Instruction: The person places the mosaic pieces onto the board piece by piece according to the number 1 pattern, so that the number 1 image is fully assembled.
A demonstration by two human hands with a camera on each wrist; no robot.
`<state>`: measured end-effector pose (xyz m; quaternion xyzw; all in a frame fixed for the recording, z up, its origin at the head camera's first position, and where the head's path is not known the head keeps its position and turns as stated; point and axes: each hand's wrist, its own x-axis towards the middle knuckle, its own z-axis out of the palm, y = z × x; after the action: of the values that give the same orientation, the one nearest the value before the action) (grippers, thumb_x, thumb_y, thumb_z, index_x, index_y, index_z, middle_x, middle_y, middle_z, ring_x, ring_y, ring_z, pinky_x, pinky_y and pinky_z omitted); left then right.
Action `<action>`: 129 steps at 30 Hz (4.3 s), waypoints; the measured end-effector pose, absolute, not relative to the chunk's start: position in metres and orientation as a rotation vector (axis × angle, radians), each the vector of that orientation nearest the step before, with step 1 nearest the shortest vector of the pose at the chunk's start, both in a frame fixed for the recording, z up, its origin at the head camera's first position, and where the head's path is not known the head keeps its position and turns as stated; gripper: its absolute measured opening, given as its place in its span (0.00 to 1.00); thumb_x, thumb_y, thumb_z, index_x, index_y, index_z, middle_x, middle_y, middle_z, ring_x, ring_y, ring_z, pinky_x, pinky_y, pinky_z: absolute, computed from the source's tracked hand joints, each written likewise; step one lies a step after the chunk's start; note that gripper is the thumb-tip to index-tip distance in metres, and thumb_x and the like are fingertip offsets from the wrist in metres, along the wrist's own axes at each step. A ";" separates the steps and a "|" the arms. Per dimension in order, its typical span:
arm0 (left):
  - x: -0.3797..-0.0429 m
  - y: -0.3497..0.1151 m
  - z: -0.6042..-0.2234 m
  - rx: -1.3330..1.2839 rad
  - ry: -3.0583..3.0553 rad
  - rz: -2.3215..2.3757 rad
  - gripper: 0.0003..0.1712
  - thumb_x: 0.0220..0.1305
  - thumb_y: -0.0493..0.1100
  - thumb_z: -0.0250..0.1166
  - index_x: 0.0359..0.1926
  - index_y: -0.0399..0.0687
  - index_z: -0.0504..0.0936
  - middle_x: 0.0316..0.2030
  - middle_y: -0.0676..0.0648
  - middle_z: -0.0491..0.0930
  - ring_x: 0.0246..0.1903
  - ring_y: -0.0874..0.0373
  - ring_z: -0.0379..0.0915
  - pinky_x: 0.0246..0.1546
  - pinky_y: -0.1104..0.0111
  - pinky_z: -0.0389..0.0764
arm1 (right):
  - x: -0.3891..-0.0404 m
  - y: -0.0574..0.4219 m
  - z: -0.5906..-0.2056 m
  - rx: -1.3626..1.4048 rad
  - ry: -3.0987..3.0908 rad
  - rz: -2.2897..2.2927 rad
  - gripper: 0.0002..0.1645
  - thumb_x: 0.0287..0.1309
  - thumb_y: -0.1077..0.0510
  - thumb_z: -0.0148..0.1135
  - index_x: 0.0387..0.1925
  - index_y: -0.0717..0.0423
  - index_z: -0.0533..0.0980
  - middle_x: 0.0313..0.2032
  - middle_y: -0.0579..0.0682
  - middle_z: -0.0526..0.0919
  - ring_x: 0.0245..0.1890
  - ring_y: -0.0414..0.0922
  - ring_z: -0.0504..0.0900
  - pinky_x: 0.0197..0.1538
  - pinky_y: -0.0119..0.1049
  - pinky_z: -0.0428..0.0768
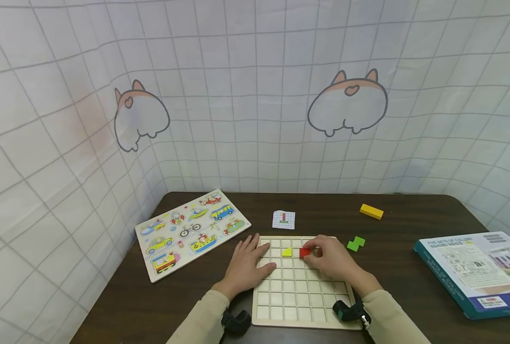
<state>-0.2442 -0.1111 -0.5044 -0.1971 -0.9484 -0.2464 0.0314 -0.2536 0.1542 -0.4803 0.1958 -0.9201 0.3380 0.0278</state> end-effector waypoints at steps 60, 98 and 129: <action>-0.244 -0.110 -0.508 -0.617 -2.908 -0.753 0.36 0.65 0.64 0.59 0.68 0.51 0.72 0.73 0.39 0.55 0.74 0.41 0.45 0.72 0.45 0.45 | -0.256 0.135 -0.494 0.483 -2.810 0.933 0.14 0.55 0.53 0.71 0.45 0.47 0.84 0.38 0.40 0.78 0.23 0.37 0.68 0.26 0.31 0.68; -0.244 -0.111 -0.507 -0.613 -2.905 -0.768 0.36 0.65 0.63 0.59 0.68 0.49 0.72 0.73 0.39 0.55 0.74 0.41 0.45 0.72 0.45 0.45 | -0.216 0.183 -0.480 0.472 -2.564 1.125 0.14 0.59 0.64 0.66 0.48 0.55 0.82 0.34 0.41 0.81 0.28 0.38 0.75 0.31 0.30 0.77; -0.243 -0.112 -0.505 -0.621 -2.904 -0.799 0.36 0.66 0.62 0.59 0.69 0.50 0.71 0.74 0.39 0.54 0.74 0.41 0.44 0.72 0.45 0.44 | -0.207 0.266 -0.476 0.422 -2.943 0.880 0.13 0.55 0.51 0.71 0.41 0.48 0.83 0.38 0.42 0.81 0.38 0.42 0.78 0.42 0.42 0.79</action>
<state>-0.2428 -0.1117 -0.5051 -0.2018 -0.9438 -0.2597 0.0329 -0.2066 0.2661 -0.4760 0.1360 -0.9490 0.2836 0.0206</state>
